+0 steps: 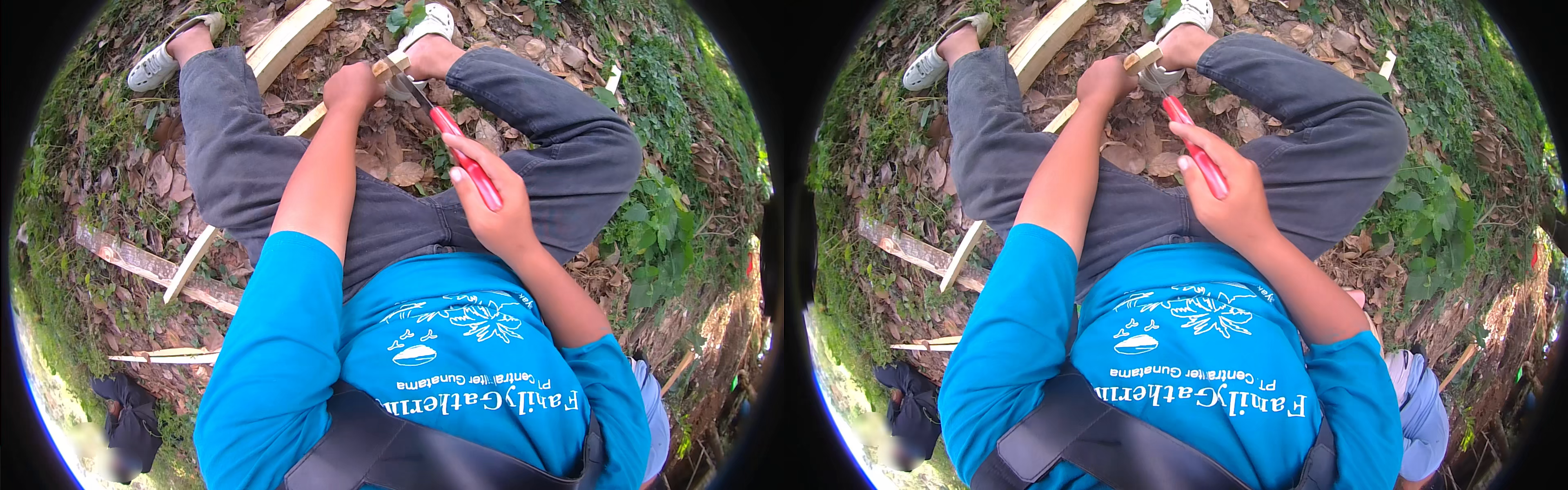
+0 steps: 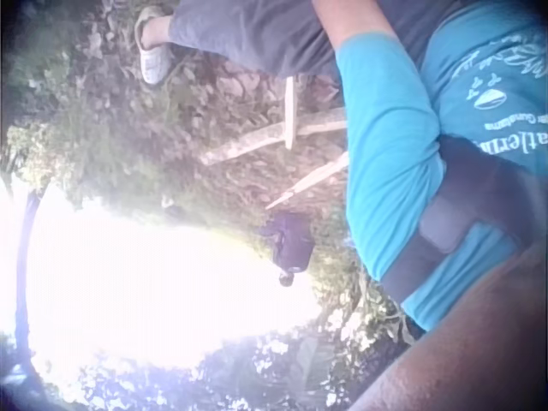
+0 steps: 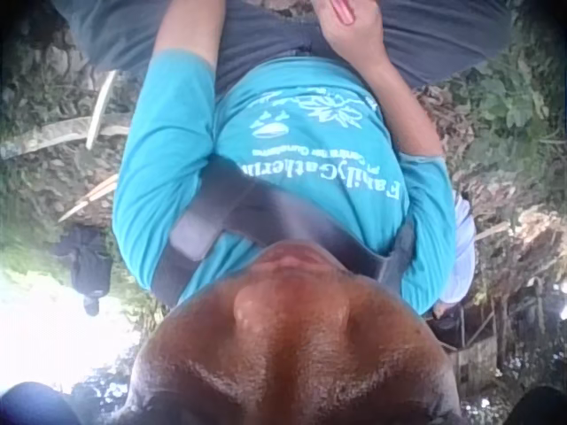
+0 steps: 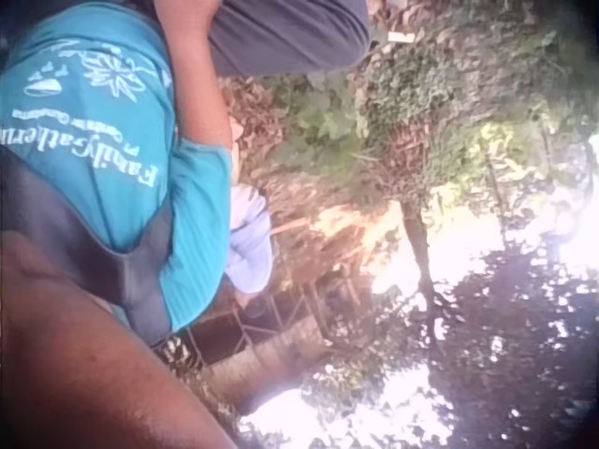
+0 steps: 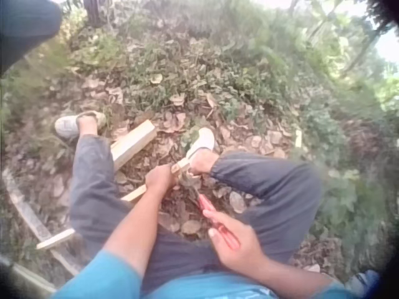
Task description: The person sits on the ground and uses a red hand saw to cut a small rectangular piece of wood. They hold the wood steady with their left hand while sawing with their right hand, creating sawdust on the ground.
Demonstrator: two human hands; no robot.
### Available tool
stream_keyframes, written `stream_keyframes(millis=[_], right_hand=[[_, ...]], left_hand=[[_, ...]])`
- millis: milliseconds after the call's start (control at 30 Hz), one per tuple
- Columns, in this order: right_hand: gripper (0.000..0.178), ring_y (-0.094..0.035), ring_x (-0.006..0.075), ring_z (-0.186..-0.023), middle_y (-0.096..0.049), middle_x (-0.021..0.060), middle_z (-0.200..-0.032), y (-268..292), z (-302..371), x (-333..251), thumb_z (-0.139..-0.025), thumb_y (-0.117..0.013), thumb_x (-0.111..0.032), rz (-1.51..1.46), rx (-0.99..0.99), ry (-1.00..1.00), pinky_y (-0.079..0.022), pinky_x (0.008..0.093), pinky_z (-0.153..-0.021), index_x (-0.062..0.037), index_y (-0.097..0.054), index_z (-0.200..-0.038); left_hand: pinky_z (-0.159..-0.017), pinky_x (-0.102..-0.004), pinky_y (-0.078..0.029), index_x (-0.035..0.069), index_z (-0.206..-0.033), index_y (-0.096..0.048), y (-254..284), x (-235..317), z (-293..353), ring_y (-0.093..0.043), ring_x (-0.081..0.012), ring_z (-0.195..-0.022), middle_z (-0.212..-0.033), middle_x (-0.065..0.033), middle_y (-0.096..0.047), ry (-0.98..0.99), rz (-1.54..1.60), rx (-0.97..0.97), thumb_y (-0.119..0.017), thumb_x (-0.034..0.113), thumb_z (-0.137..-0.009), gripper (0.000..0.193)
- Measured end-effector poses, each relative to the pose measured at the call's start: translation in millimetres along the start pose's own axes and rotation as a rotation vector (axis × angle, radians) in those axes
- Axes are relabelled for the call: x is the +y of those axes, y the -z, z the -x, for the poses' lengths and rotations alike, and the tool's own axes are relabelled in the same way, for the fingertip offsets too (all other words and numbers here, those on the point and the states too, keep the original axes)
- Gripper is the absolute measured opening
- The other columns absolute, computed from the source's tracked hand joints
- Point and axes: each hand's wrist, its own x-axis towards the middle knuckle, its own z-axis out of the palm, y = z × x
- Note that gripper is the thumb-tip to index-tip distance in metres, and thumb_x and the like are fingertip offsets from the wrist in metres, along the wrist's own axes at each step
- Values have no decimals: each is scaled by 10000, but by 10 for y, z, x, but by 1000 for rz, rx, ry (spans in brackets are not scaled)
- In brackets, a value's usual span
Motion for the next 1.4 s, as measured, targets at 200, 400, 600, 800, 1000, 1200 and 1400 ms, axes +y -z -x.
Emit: stream_keyframes(millis=[200, 400, 600, 800, 1000, 1200, 1400], right_hand=[[434, -650, 193, -1219, -685, 180, -1327, 235, 4, -112, -978, -617, -26, 30, -47, 6, -469, 306, -1032, 0, -597, -1411], [462, -653, 199, -1203, -683, 186, -1326, -268, -647, 294, -972, -637, -44, -34, -10, 75, -471, 307, -1031, -5, -583, -1429], [470, -639, 181, -1216, -682, 169, -1337, 13, -348, 127, -976, -638, -46, 0, -68, 0, -458, 301, -1043, -18, -580, -1441], [450, -615, 171, -1247, -669, 151, -1363, 498, -154, -250, -980, -629, -29, 72, -144, -31, -425, 299, -1084, -4, -593, -1428], [412, -662, 170, -1162, -709, 161, -1291, 45, -780, 374, -968, -662, -48, -27, -31, 17, -479, 289, -1022, 5, -631, -1376], [449, -644, 185, -1220, -690, 169, -1328, -80, -661, 288, -970, -652, -37, 48, -58, 68, -461, 310, -1058, 2, -597, -1414], [449, -593, 208, -1317, -639, 182, -1404, 482, -85, -116, -989, -632, -32, 62, -120, -23, -404, 332, -1130, 21, -579, -1432]], left_hand=[[-900, -443, -590, 200, -1206, -742, -79, -81, -42, -736, -318, -1053, -1145, -125, -763, -9, -9, 17, -724, 374, -843, 403], [-892, -429, -599, 145, -1172, -764, 0, -115, -69, -748, -316, -1037, -1136, -137, -767, 38, 12, -29, -739, 352, -854, 381], [-893, -433, -596, 154, -1162, -770, -41, -136, -33, -746, -315, -1040, -1132, -134, -768, 32, 39, 18, -723, 366, -865, 368], [-881, -443, -599, 153, -1133, -775, -26, -117, 46, -750, -312, -1021, -1104, -136, -772, -6, 44, 53, -705, 340, -866, 333], [-868, -452, -601, 147, -1126, -762, -75, -66, 70, -749, -327, -1008, -1094, -156, -768, -40, 30, 83, -704, 329, -854, 333], [-844, -472, -601, 160, -1140, -752, -116, -88, 1, -746, -343, -990, -1064, -158, -768, -37, 39, 86, -703, 356, -853, 351], [-835, -460, -605, 198, -1166, -744, -112, -168, 3, -748, -339, -975, -1057, -132, -773, 7, 26, 98, -695, 363, -864, 348]])
